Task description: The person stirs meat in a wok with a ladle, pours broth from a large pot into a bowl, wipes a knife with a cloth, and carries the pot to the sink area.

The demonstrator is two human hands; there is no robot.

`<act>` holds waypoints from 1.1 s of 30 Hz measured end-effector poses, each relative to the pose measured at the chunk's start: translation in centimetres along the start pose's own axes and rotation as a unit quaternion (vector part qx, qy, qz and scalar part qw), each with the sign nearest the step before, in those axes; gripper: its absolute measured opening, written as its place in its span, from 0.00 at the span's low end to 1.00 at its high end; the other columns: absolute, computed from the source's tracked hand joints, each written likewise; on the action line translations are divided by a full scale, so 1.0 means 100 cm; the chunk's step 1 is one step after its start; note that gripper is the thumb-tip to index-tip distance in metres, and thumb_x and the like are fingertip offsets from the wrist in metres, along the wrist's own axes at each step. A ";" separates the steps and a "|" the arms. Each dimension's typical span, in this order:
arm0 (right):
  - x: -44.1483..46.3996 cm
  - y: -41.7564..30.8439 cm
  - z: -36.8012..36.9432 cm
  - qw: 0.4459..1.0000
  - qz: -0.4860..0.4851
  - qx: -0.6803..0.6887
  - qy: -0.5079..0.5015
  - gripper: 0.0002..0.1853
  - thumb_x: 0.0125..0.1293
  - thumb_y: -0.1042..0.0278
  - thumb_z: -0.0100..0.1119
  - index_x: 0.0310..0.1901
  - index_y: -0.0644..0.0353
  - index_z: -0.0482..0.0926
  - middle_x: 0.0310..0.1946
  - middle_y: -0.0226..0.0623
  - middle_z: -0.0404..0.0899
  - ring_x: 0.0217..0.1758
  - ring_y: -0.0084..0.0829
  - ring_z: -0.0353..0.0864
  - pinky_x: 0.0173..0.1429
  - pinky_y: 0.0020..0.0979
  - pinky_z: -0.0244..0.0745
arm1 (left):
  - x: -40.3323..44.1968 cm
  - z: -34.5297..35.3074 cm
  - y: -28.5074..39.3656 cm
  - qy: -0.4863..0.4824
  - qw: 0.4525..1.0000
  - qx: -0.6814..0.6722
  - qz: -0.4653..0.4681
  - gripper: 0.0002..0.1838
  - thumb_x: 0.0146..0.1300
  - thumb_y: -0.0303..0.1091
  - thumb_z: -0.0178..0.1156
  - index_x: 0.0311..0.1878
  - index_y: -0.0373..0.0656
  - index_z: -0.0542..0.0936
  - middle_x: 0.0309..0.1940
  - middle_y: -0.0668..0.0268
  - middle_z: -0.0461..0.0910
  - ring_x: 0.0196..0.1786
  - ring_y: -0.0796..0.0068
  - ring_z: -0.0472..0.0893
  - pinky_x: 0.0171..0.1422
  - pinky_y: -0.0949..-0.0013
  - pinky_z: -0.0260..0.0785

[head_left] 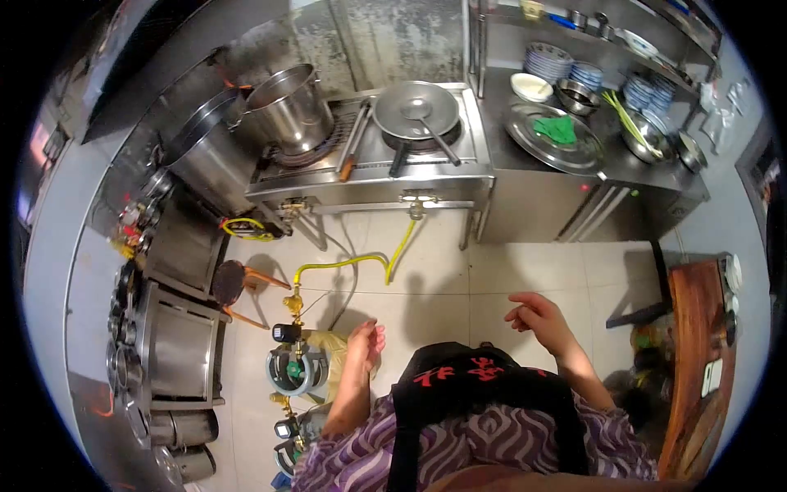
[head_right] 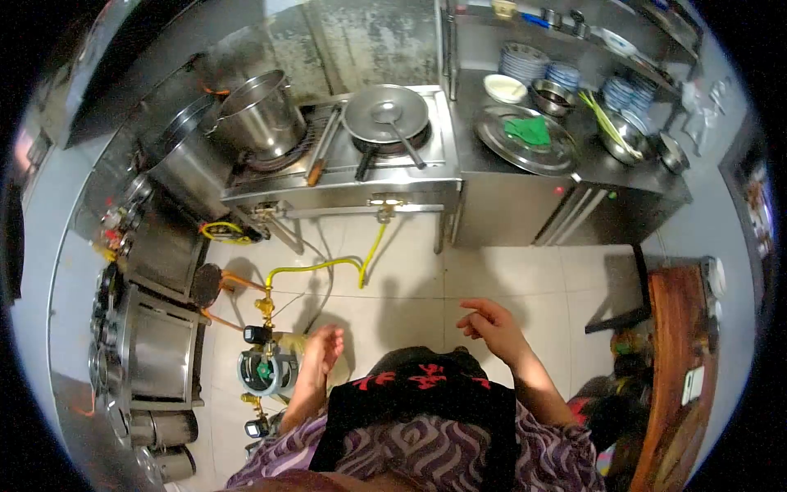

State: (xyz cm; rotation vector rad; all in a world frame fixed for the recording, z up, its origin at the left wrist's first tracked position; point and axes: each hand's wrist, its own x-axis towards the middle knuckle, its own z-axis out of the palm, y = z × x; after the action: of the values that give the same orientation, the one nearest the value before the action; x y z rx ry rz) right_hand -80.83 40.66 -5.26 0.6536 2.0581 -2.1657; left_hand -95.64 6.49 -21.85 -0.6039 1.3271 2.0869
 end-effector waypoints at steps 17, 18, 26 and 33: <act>-0.066 0.031 -0.045 0.986 -0.049 0.019 0.159 0.19 0.65 0.69 0.42 0.56 0.63 0.69 0.36 0.38 0.80 0.40 0.26 0.78 0.45 0.28 0.75 | 0.057 0.129 -0.021 -0.194 0.961 0.170 -0.098 0.17 0.61 0.40 0.56 0.50 0.41 0.72 0.35 0.67 0.72 0.33 0.77 0.67 0.36 0.74 0.61; -0.068 0.032 -0.049 0.986 -0.066 0.012 0.155 0.19 0.65 0.69 0.42 0.56 0.63 0.70 0.36 0.40 0.80 0.38 0.27 0.80 0.44 0.28 0.76 | 0.071 0.126 -0.024 -0.212 0.955 0.181 -0.103 0.18 0.61 0.41 0.56 0.50 0.41 0.72 0.35 0.67 0.73 0.33 0.77 0.68 0.36 0.74 0.61; -0.072 0.047 -0.111 0.979 -0.021 0.083 0.185 0.18 0.67 0.69 0.42 0.58 0.58 0.69 0.38 0.32 0.79 0.37 0.20 0.74 0.44 0.24 0.71 | 0.072 0.193 -0.033 -0.198 0.964 0.144 -0.107 0.17 0.60 0.38 0.57 0.48 0.39 0.72 0.34 0.68 0.73 0.31 0.79 0.69 0.34 0.78 0.61; -0.030 0.023 -0.091 0.991 -0.022 0.044 0.121 0.17 0.68 0.69 0.43 0.57 0.61 0.68 0.37 0.34 0.79 0.38 0.20 0.75 0.45 0.23 0.72 | 0.029 0.160 -0.010 -0.113 0.982 0.141 -0.061 0.17 0.61 0.38 0.56 0.50 0.41 0.72 0.37 0.65 0.74 0.33 0.78 0.72 0.38 0.78 0.66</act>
State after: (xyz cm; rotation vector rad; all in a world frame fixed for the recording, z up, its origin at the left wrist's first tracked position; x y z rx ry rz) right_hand -75.10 48.57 -6.39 0.9337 2.1150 -2.3145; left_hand -98.05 22.15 -18.01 -0.3077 1.3823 1.7686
